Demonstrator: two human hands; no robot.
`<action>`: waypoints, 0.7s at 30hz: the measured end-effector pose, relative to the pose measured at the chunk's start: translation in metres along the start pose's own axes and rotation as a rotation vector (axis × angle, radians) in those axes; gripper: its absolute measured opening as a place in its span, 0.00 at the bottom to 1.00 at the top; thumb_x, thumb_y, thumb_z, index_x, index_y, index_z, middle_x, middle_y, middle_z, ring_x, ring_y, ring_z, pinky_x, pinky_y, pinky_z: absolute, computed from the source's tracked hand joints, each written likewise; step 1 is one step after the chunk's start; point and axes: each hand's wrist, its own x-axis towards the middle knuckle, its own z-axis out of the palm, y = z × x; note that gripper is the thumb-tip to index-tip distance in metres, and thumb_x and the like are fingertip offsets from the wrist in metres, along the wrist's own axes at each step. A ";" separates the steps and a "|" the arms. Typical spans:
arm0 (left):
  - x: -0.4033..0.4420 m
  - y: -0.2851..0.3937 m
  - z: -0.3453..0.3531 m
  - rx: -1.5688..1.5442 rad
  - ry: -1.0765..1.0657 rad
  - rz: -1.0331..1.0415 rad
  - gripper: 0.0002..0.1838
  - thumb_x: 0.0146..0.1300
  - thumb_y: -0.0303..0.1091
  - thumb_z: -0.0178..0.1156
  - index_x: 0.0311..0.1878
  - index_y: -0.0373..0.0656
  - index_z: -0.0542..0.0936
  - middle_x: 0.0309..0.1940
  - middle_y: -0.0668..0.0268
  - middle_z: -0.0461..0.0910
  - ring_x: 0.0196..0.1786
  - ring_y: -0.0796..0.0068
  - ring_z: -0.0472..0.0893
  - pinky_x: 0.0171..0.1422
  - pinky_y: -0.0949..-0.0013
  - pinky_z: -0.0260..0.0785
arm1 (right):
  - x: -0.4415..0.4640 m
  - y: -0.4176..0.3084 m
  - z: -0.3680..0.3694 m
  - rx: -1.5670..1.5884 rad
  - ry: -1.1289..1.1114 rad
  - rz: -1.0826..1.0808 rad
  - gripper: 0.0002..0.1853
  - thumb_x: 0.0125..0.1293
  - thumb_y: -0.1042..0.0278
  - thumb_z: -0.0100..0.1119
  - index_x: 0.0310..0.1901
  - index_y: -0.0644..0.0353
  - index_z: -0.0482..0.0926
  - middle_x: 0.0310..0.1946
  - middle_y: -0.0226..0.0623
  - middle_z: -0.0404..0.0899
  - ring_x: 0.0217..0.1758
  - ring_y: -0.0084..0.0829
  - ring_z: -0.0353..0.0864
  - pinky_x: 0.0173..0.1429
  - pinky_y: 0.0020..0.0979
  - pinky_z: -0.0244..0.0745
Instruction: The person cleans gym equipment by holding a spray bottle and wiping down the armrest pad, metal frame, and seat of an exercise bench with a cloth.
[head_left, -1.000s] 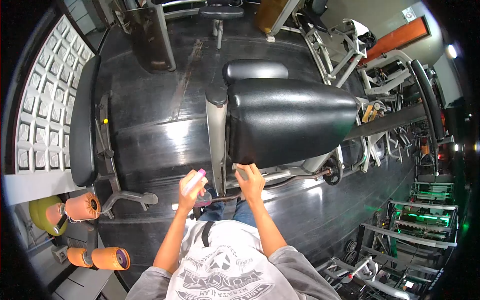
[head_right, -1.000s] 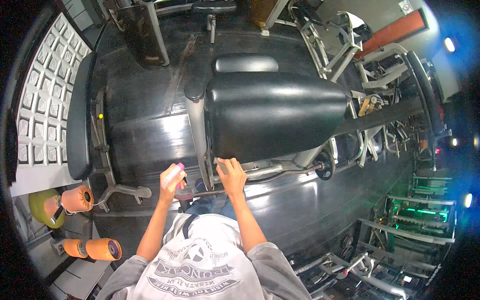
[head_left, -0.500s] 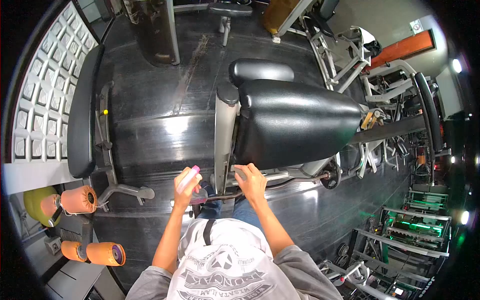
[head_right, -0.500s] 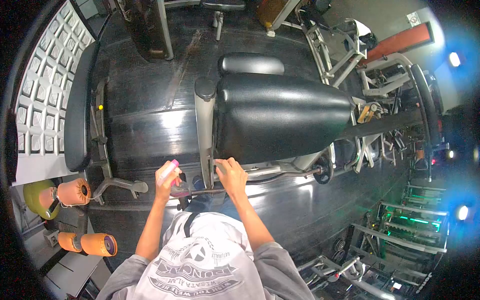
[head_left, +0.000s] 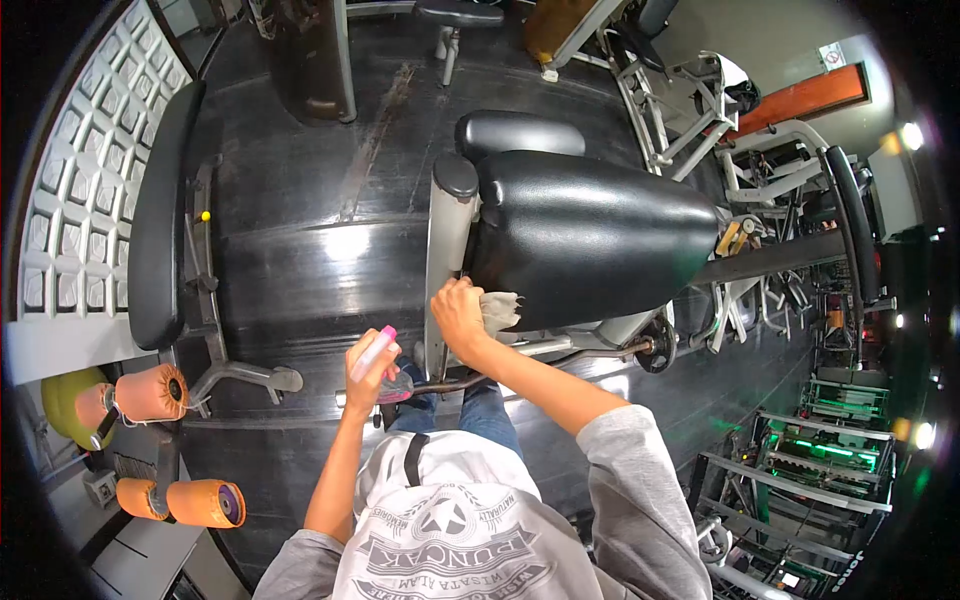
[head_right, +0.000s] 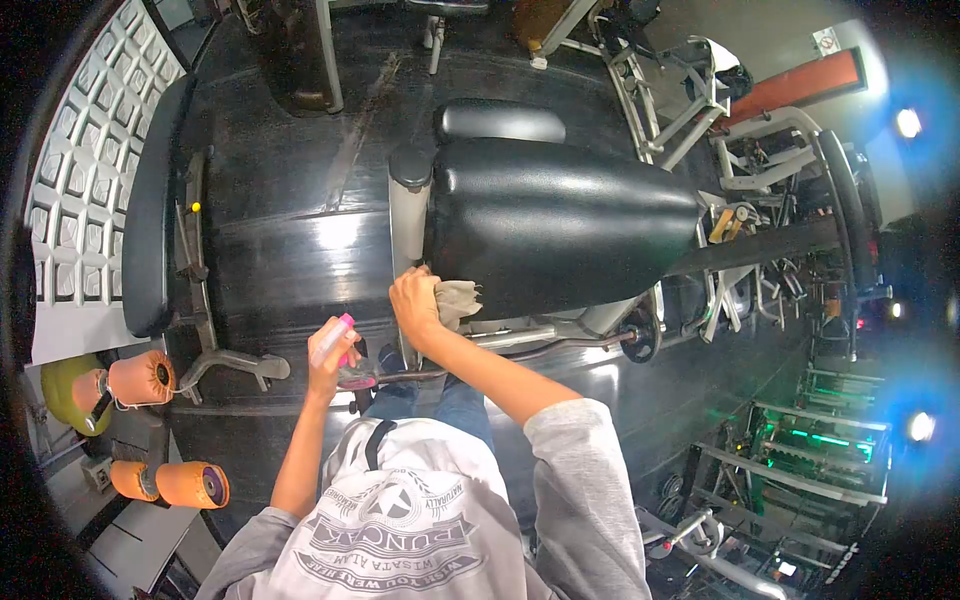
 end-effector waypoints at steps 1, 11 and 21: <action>-0.002 0.001 -0.001 0.001 0.004 0.000 0.14 0.66 0.41 0.62 0.35 0.38 0.78 0.29 0.64 0.79 0.22 0.78 0.78 0.28 0.74 0.69 | 0.000 -0.004 0.000 -0.030 -0.010 0.014 0.07 0.60 0.62 0.62 0.34 0.49 0.88 0.32 0.28 0.80 0.41 0.33 0.79 0.32 0.35 0.74; -0.007 0.001 -0.010 -0.002 0.034 0.041 0.12 0.66 0.38 0.61 0.34 0.38 0.78 0.28 0.65 0.78 0.22 0.78 0.77 0.28 0.74 0.67 | -0.037 -0.010 0.066 0.130 0.019 -0.206 0.05 0.60 0.64 0.62 0.32 0.49 0.87 0.30 0.27 0.83 0.40 0.32 0.81 0.33 0.36 0.74; -0.004 -0.007 -0.014 0.042 0.014 0.002 0.13 0.66 0.39 0.62 0.34 0.38 0.79 0.28 0.66 0.78 0.22 0.79 0.77 0.27 0.74 0.66 | -0.099 0.001 0.125 1.957 -0.193 0.698 0.11 0.66 0.63 0.61 0.46 0.58 0.82 0.41 0.40 0.86 0.41 0.45 0.87 0.46 0.45 0.83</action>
